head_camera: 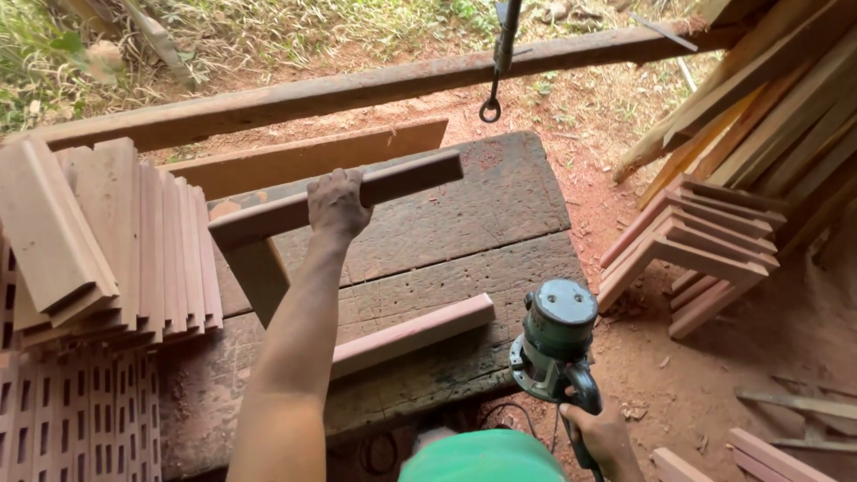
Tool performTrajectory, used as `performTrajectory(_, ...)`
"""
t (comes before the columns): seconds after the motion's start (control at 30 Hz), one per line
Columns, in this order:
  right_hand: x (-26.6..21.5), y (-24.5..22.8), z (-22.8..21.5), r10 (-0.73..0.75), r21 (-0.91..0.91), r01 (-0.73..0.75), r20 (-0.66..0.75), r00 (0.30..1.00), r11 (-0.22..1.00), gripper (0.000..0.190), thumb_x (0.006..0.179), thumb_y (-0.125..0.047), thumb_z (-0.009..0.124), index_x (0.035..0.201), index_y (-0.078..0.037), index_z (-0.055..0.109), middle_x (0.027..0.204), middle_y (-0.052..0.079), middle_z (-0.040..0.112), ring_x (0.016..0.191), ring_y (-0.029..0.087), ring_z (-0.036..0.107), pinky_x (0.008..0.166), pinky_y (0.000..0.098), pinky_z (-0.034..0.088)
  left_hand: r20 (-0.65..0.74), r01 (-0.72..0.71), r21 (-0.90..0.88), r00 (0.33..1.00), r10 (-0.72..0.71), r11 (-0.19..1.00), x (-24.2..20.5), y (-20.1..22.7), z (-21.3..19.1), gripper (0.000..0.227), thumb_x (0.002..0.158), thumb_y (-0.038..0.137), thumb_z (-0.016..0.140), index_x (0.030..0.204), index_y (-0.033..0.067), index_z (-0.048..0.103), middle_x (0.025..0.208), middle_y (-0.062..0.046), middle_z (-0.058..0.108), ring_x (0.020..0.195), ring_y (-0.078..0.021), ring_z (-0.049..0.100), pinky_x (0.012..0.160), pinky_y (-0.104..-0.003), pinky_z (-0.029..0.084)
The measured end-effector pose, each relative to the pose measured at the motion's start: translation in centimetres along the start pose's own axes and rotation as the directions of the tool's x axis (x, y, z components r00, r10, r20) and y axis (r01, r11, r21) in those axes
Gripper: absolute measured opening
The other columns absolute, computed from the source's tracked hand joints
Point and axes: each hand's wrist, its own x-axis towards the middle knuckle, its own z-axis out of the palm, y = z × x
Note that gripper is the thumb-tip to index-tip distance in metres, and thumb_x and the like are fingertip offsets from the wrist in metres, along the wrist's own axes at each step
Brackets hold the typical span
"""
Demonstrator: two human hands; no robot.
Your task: Using a handheld power router to shape the edges of wooden frame components on a workbench.
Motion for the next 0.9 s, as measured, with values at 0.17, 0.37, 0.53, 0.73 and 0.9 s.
performTrajectory(0.17,0.7,1.0,-0.4,-0.078,0.085,0.077,0.001,0.997,0.993,0.023,0.081,0.006,0.068,0.104,0.007,0.071,0.052,0.015,0.053,0.043,0.024,0.047,0.043,0.0348,0.036,0.115,-0.015,0.093,0.993,0.004,0.996,0.5,-0.2,-1.3,0.021,0.089,0.031,0.067,0.087,0.0105,0.069,0.082,-0.007,0.057,0.067,-0.0213,0.05,0.07,-0.038,0.04)
performTrajectory(0.37,0.8,1.0,-1.5,-0.041,0.05,0.039,0.047,0.998,0.998,0.03,0.081,0.004,0.069,0.111,0.006,0.07,0.057,0.015,0.055,0.047,0.025,0.051,0.045,0.0355,0.037,0.332,-0.222,-0.124,0.909,0.251,0.967,-5.7,0.8,-14.6,0.053,0.068,0.046,0.091,0.103,0.0153,0.066,0.079,-0.004,0.061,0.071,-0.0183,0.051,0.08,-0.037,0.039)
performTrajectory(0.53,1.3,1.3,-2.9,-0.025,0.076,0.017,0.1,0.995,0.997,0.033,0.083,0.002,0.068,0.116,0.005,0.067,0.06,0.014,0.053,0.049,0.026,0.051,0.046,0.0375,0.041,0.342,-0.229,-0.122,0.904,0.257,0.966,-13.6,2.4,-18.4,0.023,0.094,0.029,0.071,0.1,0.0117,0.058,0.073,-0.002,0.06,0.053,-0.0145,0.054,0.048,-0.031,0.05)
performTrajectory(0.73,1.4,-0.1,-4.2,-0.047,-0.046,0.055,0.157,0.987,0.997,0.029,0.083,-0.001,0.07,0.112,0.005,0.07,0.059,0.013,0.055,0.048,0.024,0.05,0.045,0.0344,0.037,0.181,-0.3,-0.021,0.937,0.299,0.954,-21.9,5.9,-25.4,0.025,0.097,0.028,0.066,0.111,0.0078,0.059,0.082,-0.008,0.069,0.056,-0.0175,0.065,0.044,-0.032,0.055)
performTrajectory(0.9,2.7,-0.3,-5.5,-0.069,-0.097,0.098,0.271,0.96,0.99,0.024,0.082,-0.002,0.071,0.106,0.004,0.067,0.061,0.011,0.055,0.048,0.025,0.052,0.044,0.0351,0.038,0.26,-0.248,0.084,0.94,0.219,0.965,-27.8,7.7,-31.2,0.036,0.092,0.037,0.071,0.116,0.0123,0.06,0.086,-0.006,0.075,0.064,-0.0186,0.073,0.055,-0.034,0.065)
